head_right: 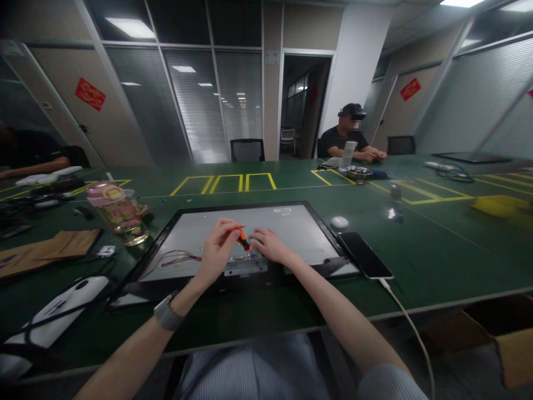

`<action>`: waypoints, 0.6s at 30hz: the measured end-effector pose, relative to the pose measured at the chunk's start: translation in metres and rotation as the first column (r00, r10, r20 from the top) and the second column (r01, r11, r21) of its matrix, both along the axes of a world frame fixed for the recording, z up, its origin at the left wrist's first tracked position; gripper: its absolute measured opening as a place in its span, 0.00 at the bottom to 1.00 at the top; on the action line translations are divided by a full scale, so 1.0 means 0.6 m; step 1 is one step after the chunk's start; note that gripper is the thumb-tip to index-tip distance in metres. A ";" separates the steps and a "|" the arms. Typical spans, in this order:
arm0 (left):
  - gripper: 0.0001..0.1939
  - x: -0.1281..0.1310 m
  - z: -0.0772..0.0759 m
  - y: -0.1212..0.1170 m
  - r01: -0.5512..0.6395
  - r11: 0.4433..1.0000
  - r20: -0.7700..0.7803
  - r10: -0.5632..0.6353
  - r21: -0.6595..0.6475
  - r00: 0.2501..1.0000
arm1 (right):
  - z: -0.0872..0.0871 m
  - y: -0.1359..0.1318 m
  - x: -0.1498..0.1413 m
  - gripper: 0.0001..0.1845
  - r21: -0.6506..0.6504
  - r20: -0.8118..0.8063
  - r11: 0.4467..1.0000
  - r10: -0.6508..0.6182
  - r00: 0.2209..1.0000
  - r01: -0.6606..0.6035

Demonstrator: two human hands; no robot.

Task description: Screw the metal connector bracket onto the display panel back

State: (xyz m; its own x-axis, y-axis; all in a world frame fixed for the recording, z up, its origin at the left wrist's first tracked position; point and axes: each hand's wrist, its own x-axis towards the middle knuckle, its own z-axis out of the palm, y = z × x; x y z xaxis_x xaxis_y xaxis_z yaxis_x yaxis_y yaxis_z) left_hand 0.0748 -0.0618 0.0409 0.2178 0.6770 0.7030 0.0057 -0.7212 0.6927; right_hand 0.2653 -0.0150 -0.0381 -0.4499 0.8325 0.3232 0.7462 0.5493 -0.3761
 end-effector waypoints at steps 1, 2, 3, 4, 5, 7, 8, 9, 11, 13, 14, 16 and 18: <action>0.10 0.000 0.000 -0.001 -0.007 1.000 -0.005 0.007 0.000 1.000 | 0.000 0.000 0.000 0.19 0.001 -0.002 1.000 0.000 1.000 0.000; 0.11 0.000 0.000 -0.001 -0.002 1.000 -0.008 0.002 -0.004 1.000 | 0.000 0.000 0.000 0.19 0.002 -0.006 1.000 0.001 1.000 -0.001; 0.12 -0.001 0.000 -0.002 0.012 1.000 -0.005 -0.012 -0.010 1.000 | 0.000 0.000 0.000 0.19 0.005 -0.011 1.000 0.002 1.000 -0.002; 0.13 0.000 -0.001 -0.002 0.035 0.999 0.000 -0.035 -0.019 0.999 | 0.000 0.001 0.000 0.19 0.009 -0.015 1.000 0.004 1.000 -0.004; 0.13 0.000 -0.002 -0.002 0.060 0.998 0.007 -0.060 -0.029 0.998 | 0.000 0.001 0.000 0.18 0.012 -0.017 1.000 0.005 1.000 -0.005; 0.13 0.001 -0.004 0.000 0.095 0.995 0.016 -0.095 -0.036 0.995 | -0.001 0.002 0.000 0.18 0.008 -0.017 1.000 0.003 1.000 -0.003; 0.12 0.001 -0.004 0.001 0.096 0.995 0.019 -0.095 -0.031 0.995 | -0.001 0.002 0.000 0.18 0.002 -0.015 1.000 0.001 1.000 -0.001; 0.11 0.002 -0.005 0.001 0.080 0.997 0.023 -0.079 -0.023 0.997 | 0.000 0.001 -0.001 0.19 -0.006 -0.012 1.000 -0.004 1.000 0.004; 0.10 0.003 -0.004 -0.001 0.019 1.000 0.023 -0.019 -0.002 1.000 | 0.001 0.000 -0.002 0.19 -0.024 -0.001 1.000 -0.015 1.000 0.015; 0.10 0.003 -0.002 -0.004 -0.026 1.000 0.000 0.026 0.013 1.000 | 0.003 -0.001 -0.003 0.19 -0.034 0.017 0.999 -0.019 1.000 0.019; 0.11 0.003 -0.002 -0.006 -0.020 1.000 -0.002 0.020 0.010 1.000 | 0.004 -0.002 -0.004 0.19 -0.037 0.027 0.999 -0.016 1.000 0.017; 0.13 0.003 -0.002 -0.009 0.032 0.999 0.004 -0.032 -0.020 0.999 | 0.005 -0.004 -0.005 0.19 -0.040 0.037 0.999 -0.016 0.999 0.018; 0.14 0.004 -0.004 -0.009 0.090 0.995 0.002 -0.090 -0.040 0.996 | 0.006 -0.005 -0.005 0.19 -0.044 0.036 0.999 -0.027 0.999 0.028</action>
